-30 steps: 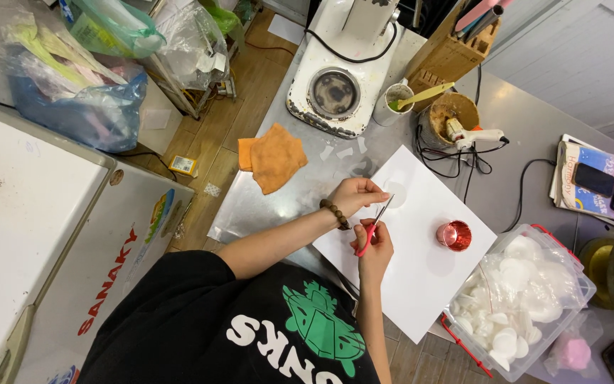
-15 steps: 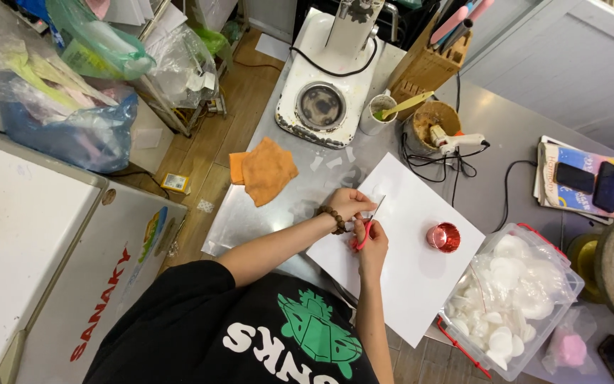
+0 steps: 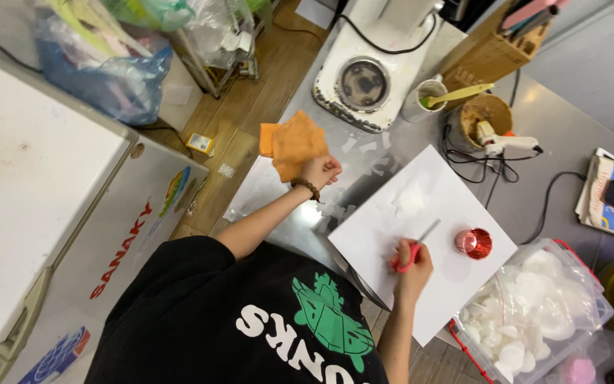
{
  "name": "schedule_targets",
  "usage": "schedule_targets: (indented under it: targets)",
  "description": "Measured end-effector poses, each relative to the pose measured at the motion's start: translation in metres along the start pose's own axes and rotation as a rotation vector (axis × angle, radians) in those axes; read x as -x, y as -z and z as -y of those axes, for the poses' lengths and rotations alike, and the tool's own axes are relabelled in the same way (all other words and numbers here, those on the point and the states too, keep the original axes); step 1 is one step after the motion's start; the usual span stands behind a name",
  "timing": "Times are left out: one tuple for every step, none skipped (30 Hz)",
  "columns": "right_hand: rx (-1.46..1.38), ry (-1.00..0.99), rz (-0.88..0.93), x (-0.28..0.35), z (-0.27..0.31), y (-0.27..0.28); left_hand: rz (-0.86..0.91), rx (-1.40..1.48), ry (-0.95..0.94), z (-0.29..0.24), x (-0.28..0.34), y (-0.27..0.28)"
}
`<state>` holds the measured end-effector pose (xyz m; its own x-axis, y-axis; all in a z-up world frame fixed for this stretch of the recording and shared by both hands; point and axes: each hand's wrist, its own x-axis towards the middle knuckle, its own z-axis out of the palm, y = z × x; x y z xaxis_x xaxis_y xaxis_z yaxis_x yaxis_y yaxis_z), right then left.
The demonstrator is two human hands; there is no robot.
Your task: Cutting out circular shapes from sheets of rice paper using scissors on a prep table.
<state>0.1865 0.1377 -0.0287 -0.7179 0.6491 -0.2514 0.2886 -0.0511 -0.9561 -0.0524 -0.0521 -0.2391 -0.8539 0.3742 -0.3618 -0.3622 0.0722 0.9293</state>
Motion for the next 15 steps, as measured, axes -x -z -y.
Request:
schedule_targets:
  targets:
    - [0.004,-0.004,0.012,0.003,0.001,0.004,-0.012,0.003,0.005,0.005,0.014,0.005]
    - [0.013,-0.007,-0.013,0.007,0.002,0.008,-0.072,-0.381,-0.243,0.009,0.027,0.009]
    - [0.022,-0.010,-0.039,0.009,0.004,0.012,-0.128,-0.768,-0.487,0.013,0.040,0.013]
    - [0.025,-0.011,-0.034,0.013,0.004,0.016,-0.132,-0.767,-0.483,-0.013,0.066,0.015]
    - [0.023,-0.002,-0.051,0.016,0.005,0.021,0.028,-0.972,-0.515,-0.039,0.092,0.016]
    - [0.017,0.010,-0.073,0.019,0.006,0.024,0.199,-1.174,-0.547,-0.067,0.115,0.018]
    - [0.017,0.012,-0.074,0.022,0.008,0.024,0.198,-1.174,-0.549,-0.070,0.118,0.018]
    - [0.036,0.003,-0.096,0.026,0.009,0.026,0.263,-1.220,-0.541,-0.071,0.122,0.017]
    - [0.054,-0.007,-0.117,0.030,0.011,0.028,0.329,-1.266,-0.533,-0.071,0.125,0.015]
    - [0.057,-0.007,-0.119,0.030,0.003,0.030,0.330,-1.263,-0.532,-0.059,0.111,0.009]
    - [0.049,-0.003,-0.100,0.031,-0.004,0.032,0.241,-1.251,-0.550,-0.048,0.096,0.002]
    - [0.037,0.006,-0.080,0.028,-0.012,0.033,0.148,-1.239,-0.570,-0.037,0.079,-0.005]
    - [0.037,0.010,-0.081,0.027,-0.017,0.034,0.146,-1.238,-0.574,-0.041,0.067,-0.011]
    - [0.022,-0.020,-0.075,0.025,-0.022,0.035,0.105,-1.254,-0.572,-0.046,0.053,-0.017]
    - [0.007,-0.050,-0.069,0.023,-0.027,0.036,0.063,-1.269,-0.570,-0.051,0.040,-0.023]
